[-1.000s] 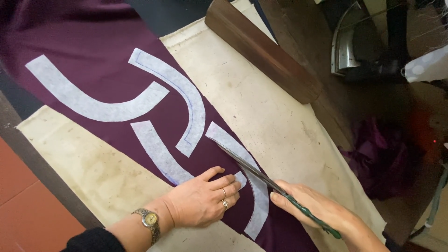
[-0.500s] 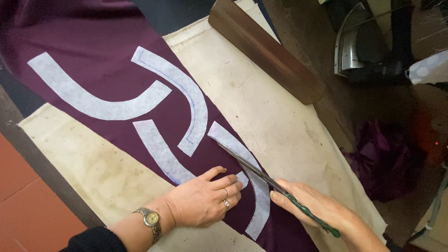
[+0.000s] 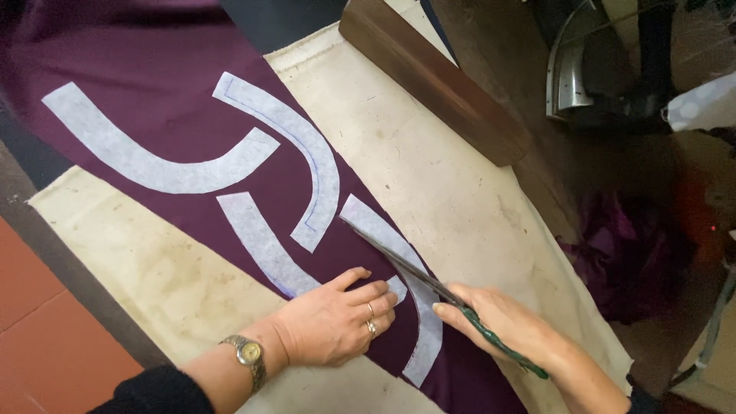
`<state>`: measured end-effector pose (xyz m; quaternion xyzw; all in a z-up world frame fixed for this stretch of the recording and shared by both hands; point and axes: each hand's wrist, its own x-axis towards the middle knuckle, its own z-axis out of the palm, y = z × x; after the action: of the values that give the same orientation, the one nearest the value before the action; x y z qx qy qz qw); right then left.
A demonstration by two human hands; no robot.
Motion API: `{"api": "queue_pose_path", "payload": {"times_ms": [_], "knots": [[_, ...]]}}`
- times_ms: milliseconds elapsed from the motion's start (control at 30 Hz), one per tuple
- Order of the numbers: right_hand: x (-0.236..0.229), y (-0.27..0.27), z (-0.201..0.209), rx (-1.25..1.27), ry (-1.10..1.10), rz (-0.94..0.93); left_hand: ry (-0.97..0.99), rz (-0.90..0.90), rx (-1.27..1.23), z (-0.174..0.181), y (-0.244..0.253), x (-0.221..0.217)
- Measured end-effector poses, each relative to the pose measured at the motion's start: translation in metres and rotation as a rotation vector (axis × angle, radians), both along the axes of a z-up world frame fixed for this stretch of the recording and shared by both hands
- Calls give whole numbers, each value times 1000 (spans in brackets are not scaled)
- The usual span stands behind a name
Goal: The person smooths a piece of dark purple fabric with a wooden block, then uses large shears to cut the fabric along the edges of a white paper pattern placed on top. The person adjusts the fabric and continues cutting around the curved pattern lines.
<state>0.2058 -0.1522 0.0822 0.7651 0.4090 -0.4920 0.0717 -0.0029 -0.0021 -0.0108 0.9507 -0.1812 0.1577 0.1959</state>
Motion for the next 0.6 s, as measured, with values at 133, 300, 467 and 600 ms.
{"api": "queue_pose_path", "payload": {"times_ms": [133,300,467,600], "knots": [[-5,-16,22,-69,-54,-5,-17,9,-73,-2,-3,1],[-27,-107,17,175,41,-303,-44,10,-48,2,-2,0],[-79,-198,-1,239,34,-722,37,-29,38,11,-3,1],[-131,-243,-12,226,121,-1041,-75,-3,40,15,-5,1]]}}
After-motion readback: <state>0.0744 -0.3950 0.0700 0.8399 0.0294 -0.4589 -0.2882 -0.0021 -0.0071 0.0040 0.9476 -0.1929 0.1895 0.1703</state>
